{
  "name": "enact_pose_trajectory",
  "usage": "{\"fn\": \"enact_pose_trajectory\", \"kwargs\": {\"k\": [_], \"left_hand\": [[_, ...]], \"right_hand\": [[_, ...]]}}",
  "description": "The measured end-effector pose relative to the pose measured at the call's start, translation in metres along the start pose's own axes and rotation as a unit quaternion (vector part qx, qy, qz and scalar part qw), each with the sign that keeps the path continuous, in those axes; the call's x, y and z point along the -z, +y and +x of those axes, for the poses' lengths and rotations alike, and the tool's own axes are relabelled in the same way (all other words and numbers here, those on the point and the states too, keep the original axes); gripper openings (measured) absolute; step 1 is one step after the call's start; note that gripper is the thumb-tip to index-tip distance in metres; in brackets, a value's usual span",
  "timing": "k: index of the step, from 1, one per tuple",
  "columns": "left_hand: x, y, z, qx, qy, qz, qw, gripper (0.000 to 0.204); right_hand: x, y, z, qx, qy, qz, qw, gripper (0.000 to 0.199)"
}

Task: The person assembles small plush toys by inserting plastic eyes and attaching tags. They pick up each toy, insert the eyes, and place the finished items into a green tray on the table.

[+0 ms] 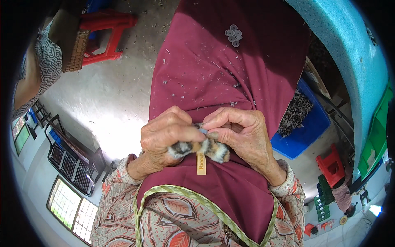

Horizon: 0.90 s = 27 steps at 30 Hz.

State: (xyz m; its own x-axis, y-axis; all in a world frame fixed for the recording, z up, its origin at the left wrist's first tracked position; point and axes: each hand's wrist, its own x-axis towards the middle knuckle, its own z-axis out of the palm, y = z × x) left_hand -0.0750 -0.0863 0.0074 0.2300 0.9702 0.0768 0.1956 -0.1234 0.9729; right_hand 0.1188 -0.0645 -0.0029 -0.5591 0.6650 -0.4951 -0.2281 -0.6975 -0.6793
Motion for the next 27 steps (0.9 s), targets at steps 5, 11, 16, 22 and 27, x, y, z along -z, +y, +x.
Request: {"fn": "enact_pose_trajectory", "kwargs": {"k": [5, 11, 16, 22, 27], "left_hand": [[-0.002, 0.006, 0.004, 0.061, -0.009, 0.084, 0.995, 0.035], [-0.001, -0.001, -0.003, 0.093, -0.028, 0.005, 0.995, 0.029], [0.0, -0.004, 0.0, 0.092, -0.023, -0.041, 0.995, 0.028], [-0.003, -0.008, 0.004, 0.046, -0.024, -0.005, 0.999, 0.028], [-0.003, -0.01, 0.004, 0.004, -0.051, 0.074, 0.996, 0.026]], "right_hand": [[0.0, 0.001, -0.001, 0.027, 0.017, 0.017, 0.999, 0.009], [0.005, 0.004, 0.0, -0.074, 0.037, 0.046, 0.996, 0.009], [0.01, -0.014, -0.001, -0.135, 0.005, 0.047, 0.99, 0.02], [0.01, -0.006, -0.01, 0.026, -0.04, -0.06, 0.997, 0.039], [0.012, -0.01, -0.009, -0.086, -0.021, -0.1, 0.991, 0.041]]}}
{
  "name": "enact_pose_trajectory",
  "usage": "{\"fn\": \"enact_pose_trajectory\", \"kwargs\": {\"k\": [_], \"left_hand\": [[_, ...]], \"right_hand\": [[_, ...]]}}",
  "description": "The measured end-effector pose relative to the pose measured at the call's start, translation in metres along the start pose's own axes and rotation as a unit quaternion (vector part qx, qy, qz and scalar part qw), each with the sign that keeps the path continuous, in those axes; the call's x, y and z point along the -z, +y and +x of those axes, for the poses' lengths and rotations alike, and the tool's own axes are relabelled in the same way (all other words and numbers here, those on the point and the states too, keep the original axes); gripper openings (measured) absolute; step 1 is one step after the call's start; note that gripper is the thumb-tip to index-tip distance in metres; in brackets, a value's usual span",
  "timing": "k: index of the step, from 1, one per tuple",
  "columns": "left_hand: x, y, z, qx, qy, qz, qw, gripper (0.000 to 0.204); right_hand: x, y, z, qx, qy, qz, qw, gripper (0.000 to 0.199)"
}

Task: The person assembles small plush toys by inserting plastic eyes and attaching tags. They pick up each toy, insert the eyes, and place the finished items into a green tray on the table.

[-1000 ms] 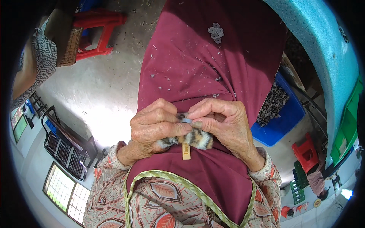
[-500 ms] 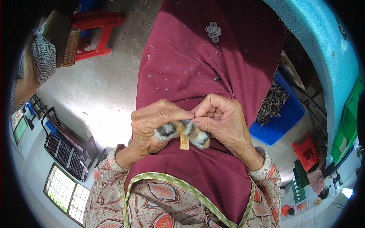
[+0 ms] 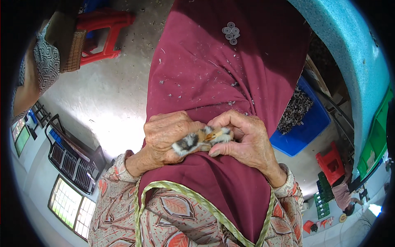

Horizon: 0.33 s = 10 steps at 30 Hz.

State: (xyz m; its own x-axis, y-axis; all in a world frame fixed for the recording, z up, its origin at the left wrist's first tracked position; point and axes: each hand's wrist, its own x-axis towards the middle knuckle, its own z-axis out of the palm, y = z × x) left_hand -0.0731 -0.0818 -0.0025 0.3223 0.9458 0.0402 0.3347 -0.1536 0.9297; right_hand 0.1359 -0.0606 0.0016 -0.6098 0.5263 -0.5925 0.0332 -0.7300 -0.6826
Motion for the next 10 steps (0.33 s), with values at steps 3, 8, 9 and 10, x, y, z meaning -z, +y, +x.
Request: {"fn": "enact_pose_trajectory", "kwargs": {"k": [3, 8, 9, 10], "left_hand": [[-0.002, -0.001, -0.001, -0.007, -0.006, 0.022, 1.0, 0.026], [-0.002, -0.002, -0.004, 0.015, -0.041, 0.036, 0.998, 0.023], [-0.002, -0.002, -0.004, 0.04, -0.044, 0.032, 0.998, 0.019], [-0.002, 0.0, -0.003, 0.063, -0.045, 0.027, 0.997, 0.016]], "right_hand": [[0.0, 0.004, 0.001, 0.002, 0.015, 0.002, 1.0, 0.036], [0.002, 0.011, 0.001, -0.024, 0.008, 0.045, 0.999, 0.035], [0.002, 0.015, 0.001, -0.018, 0.01, 0.048, 0.999, 0.035], [0.002, 0.015, 0.001, -0.018, 0.009, 0.047, 0.999, 0.035]]}}
